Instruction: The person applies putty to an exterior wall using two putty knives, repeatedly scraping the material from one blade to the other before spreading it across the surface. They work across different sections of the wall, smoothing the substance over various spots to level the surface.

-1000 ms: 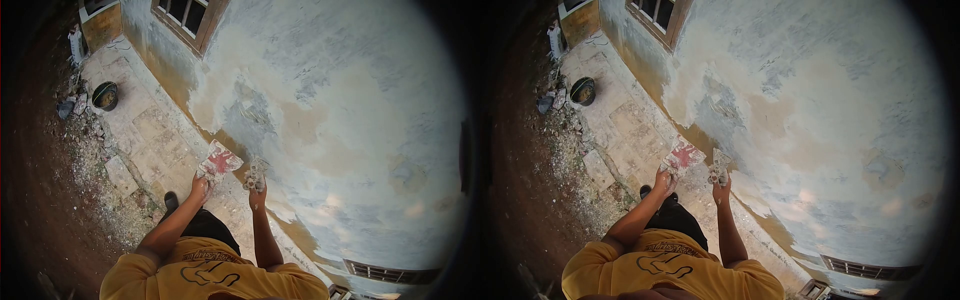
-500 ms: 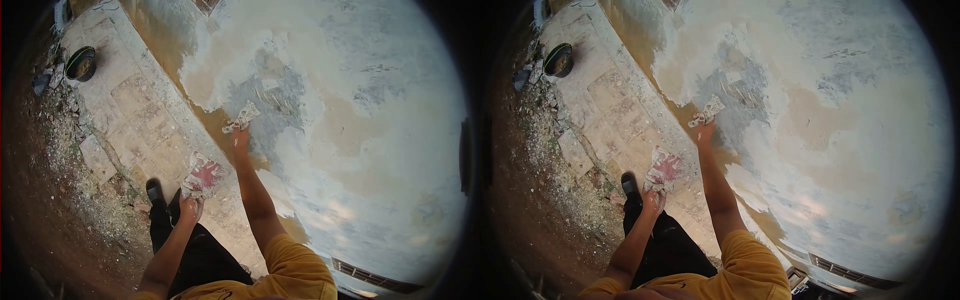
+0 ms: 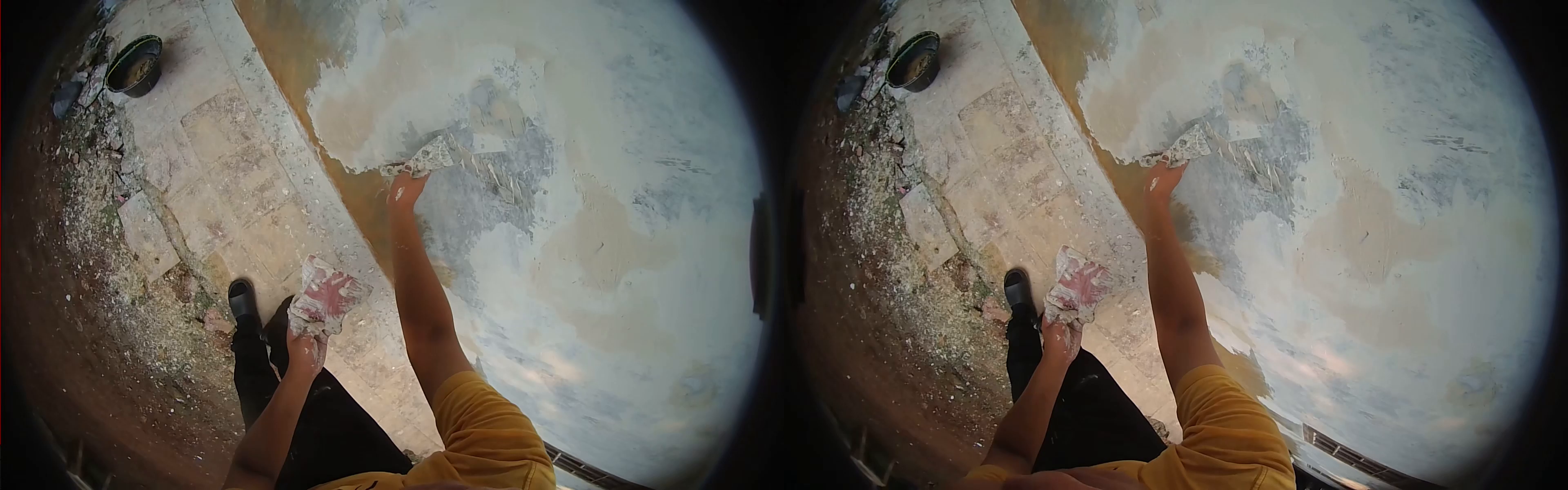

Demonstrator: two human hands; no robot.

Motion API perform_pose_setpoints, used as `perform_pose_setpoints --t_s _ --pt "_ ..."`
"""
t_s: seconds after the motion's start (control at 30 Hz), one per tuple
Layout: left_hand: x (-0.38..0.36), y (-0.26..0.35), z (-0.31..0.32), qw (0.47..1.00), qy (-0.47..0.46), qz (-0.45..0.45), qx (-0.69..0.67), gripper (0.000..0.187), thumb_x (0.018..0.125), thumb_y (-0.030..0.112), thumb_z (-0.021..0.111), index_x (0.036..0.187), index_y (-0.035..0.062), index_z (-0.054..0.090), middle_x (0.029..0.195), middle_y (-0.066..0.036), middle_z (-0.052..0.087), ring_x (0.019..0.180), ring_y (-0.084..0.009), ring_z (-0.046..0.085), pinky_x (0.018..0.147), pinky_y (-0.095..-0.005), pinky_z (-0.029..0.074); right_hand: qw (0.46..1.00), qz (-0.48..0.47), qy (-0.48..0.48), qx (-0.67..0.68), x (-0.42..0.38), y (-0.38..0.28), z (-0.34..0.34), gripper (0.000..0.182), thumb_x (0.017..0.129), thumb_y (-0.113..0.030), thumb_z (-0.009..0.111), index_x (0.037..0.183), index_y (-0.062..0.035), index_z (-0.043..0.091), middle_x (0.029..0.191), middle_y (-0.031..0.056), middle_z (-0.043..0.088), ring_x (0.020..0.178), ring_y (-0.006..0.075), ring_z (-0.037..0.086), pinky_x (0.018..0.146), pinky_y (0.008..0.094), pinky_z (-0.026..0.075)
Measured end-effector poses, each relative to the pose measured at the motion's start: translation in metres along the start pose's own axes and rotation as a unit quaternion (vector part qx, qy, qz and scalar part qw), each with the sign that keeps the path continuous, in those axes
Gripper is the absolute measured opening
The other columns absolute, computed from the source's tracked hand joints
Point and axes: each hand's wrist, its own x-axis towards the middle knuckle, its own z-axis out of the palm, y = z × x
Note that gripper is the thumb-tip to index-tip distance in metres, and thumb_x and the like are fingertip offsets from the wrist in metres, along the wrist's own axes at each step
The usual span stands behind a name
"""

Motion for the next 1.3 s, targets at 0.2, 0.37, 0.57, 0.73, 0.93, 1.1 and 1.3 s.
perform_pose_setpoints --t_s 0.2,0.37,0.57,0.73,0.93,1.1,1.3 --pt "0.009 0.001 -0.005 1.0 0.003 -0.008 0.018 0.045 0.084 -0.008 0.039 0.129 -0.0013 0.037 0.13 -0.014 0.045 0.117 -0.0282 0.049 0.094 -0.0396 0.047 0.997 0.019 -0.045 0.055 0.015 0.009 -0.003 0.049 0.088 0.006 0.041 0.133 -0.0008 0.026 0.121 0.014 0.047 0.104 0.0226 0.051 0.09 0.0322 0.042" --pt "0.014 -0.004 -0.004 0.999 -0.025 0.006 0.039 0.047 0.084 -0.008 0.038 0.131 -0.0007 0.035 0.131 -0.014 0.044 0.118 -0.0281 0.048 0.094 -0.0395 0.046 0.999 -0.002 -0.032 -0.008 0.007 -0.031 0.013 0.049 0.087 0.007 0.041 0.134 0.0013 0.026 0.122 0.0153 0.046 0.107 0.0234 0.049 0.094 0.0315 0.037" --pt "0.019 -0.009 -0.002 0.998 -0.062 -0.008 0.013 0.047 0.086 -0.007 0.04 0.132 -0.0008 0.033 0.132 -0.015 0.042 0.119 -0.0281 0.047 0.095 -0.0395 0.046 0.998 0.028 -0.052 0.013 0.01 -0.02 0.012 0.049 0.086 0.008 0.042 0.132 0.0034 0.026 0.123 0.0167 0.046 0.108 0.0239 0.048 0.097 0.0315 0.035" --pt "0.018 -0.02 -0.013 0.999 -0.033 -0.016 0.018 0.046 0.087 -0.005 0.041 0.132 -0.0002 0.033 0.132 -0.014 0.042 0.117 -0.0274 0.049 0.094 -0.0391 0.047 0.994 0.028 -0.064 0.084 0.01 -0.052 0.009 0.049 0.086 0.008 0.042 0.133 0.0017 0.027 0.122 0.0152 0.046 0.106 0.0231 0.049 0.094 0.0316 0.038" --pt "0.013 -0.024 0.0 0.999 0.017 -0.031 0.019 0.047 0.084 -0.009 0.04 0.13 -0.0004 0.036 0.129 -0.013 0.045 0.114 -0.0257 0.051 0.091 -0.0361 0.048 0.991 0.064 -0.066 0.102 -0.004 -0.013 -0.013 0.042 0.088 0.005 0.044 0.128 -0.0033 0.033 0.109 0.0125 0.051 0.088 0.0215 0.057 0.077 0.034 0.049" --pt "-0.008 -0.002 0.048 0.997 -0.027 -0.032 0.071 0.057 0.074 -0.012 0.043 0.13 0.0009 0.035 0.127 -0.012 0.046 0.115 -0.0249 0.049 0.092 -0.0347 0.046 0.963 0.141 -0.226 -0.039 -0.073 -0.079 -0.107 0.037 0.089 0.003 0.043 0.124 -0.0018 0.035 0.105 0.0122 0.057 0.089 0.0197 0.06 0.073 0.031 0.05" --pt "-0.054 0.017 0.114 0.984 -0.114 -0.046 0.127 0.044 0.08 -0.009 0.042 0.123 0.002 0.044 0.117 -0.008 0.053 0.102 -0.0196 0.057 0.084 -0.0297 0.051 0.944 -0.052 -0.168 -0.278 -0.183 -0.157 -0.23 0.052 0.088 -0.003 0.052 0.131 -0.0059 0.023 0.1 0.01 0.059 0.08 0.0136 0.057 0.063 0.0252 0.046"
